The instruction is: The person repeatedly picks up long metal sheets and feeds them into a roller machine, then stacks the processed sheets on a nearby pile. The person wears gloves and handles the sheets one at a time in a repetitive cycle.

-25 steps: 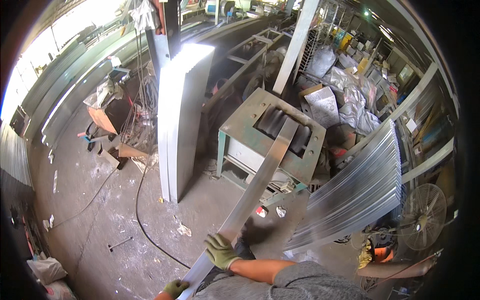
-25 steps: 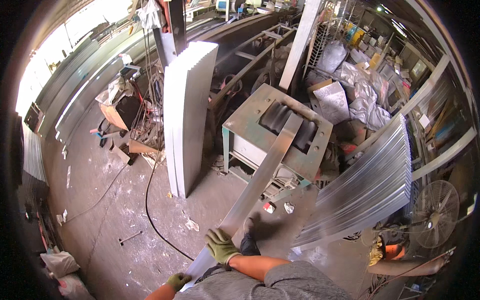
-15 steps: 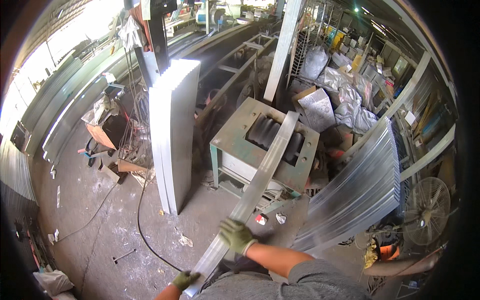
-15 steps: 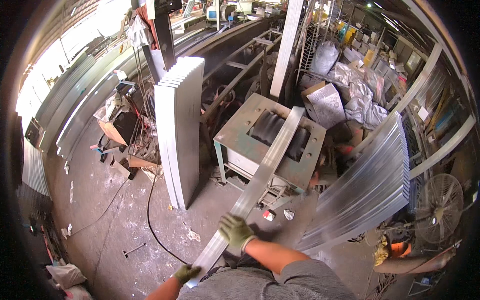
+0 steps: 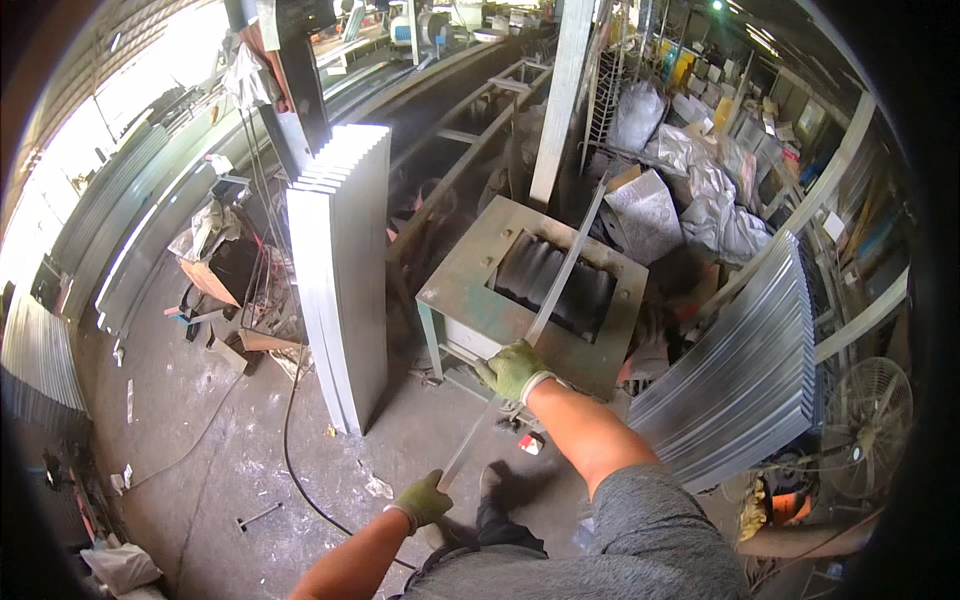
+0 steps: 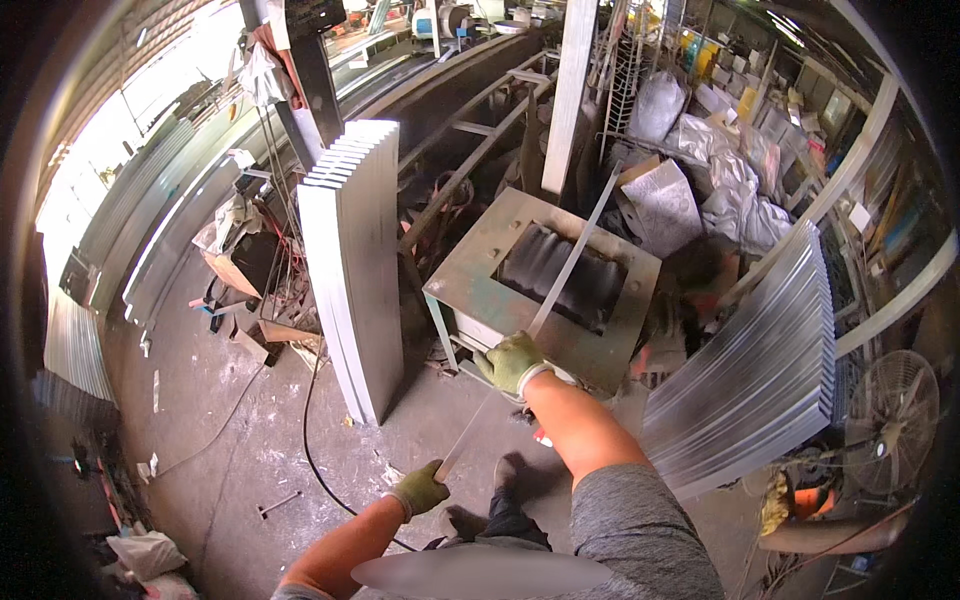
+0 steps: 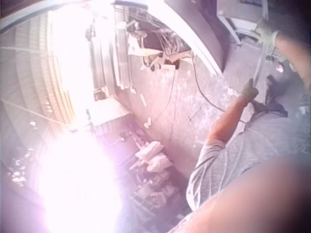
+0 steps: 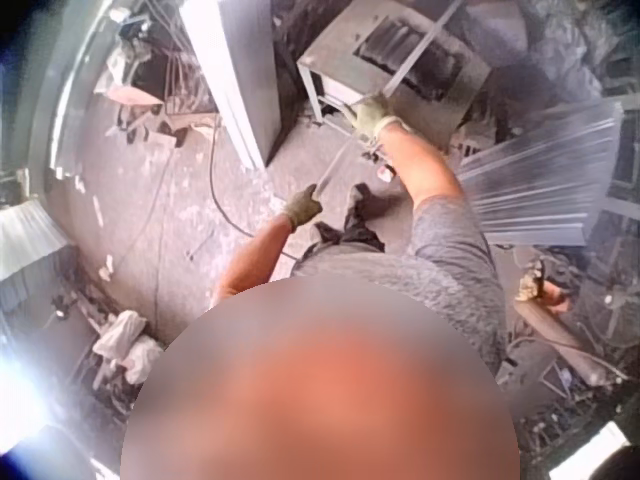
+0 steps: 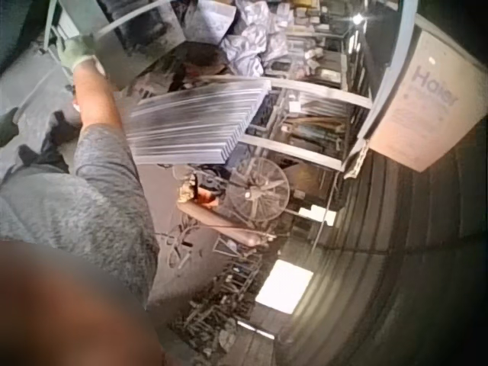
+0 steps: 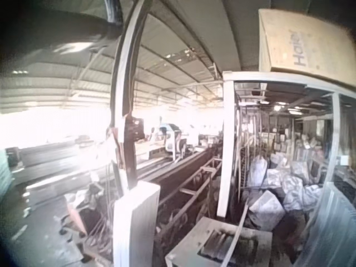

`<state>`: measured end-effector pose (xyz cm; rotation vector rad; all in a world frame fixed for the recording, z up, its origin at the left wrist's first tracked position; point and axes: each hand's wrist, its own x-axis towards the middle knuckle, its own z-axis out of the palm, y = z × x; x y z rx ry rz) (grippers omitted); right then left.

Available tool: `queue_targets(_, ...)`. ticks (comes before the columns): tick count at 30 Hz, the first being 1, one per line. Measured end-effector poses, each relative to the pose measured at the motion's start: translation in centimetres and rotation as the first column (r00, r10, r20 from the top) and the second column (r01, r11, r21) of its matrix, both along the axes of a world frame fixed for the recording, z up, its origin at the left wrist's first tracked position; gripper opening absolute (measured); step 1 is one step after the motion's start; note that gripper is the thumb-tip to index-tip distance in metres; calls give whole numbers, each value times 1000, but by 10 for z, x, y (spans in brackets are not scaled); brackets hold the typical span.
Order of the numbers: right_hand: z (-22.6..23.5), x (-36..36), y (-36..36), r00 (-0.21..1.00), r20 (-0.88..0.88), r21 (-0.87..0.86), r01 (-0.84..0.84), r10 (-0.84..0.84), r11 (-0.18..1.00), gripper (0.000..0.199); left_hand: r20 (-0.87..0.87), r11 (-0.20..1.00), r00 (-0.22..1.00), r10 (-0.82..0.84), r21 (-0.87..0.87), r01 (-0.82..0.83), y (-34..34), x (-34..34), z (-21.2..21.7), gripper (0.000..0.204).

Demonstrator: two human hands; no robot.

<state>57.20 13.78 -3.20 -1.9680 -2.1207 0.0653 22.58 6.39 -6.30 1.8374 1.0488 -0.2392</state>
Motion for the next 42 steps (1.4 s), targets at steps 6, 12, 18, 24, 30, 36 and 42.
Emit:
queue_targets(6,-14,-53,-17,997,-19,149,-68,72,986,50,-6,989,991,134,-59,-135,-37,-52,-7,47)
queue_targets(12,-37,-122,-57,996,-25,115,-87,90,990,54,-64,993,993,96,71,-91,-65,-124,-21,49)
queue_targets(18,-54,-199,-94,990,-103,85,-91,99,992,51,-47,980,989,143,-131,-148,-108,-206,-60,45)
queue_targets(24,-69,-287,-137,981,-123,-140,-166,149,976,50,-134,987,980,146,-43,-153,-161,-315,-106,47)
queue_targets(30,-82,-382,-182,843,-297,-293,-527,448,798,58,-61,982,983,176,-61,-179,-195,-422,-158,57)
queue_targets(36,-71,-367,-155,918,-159,-351,-397,364,848,55,-102,964,963,249,-64,-256,-193,-413,-108,58)
queue_targets(42,-68,-277,-117,952,-55,-180,-306,301,935,49,-249,984,955,164,103,-143,-134,-282,-61,46)
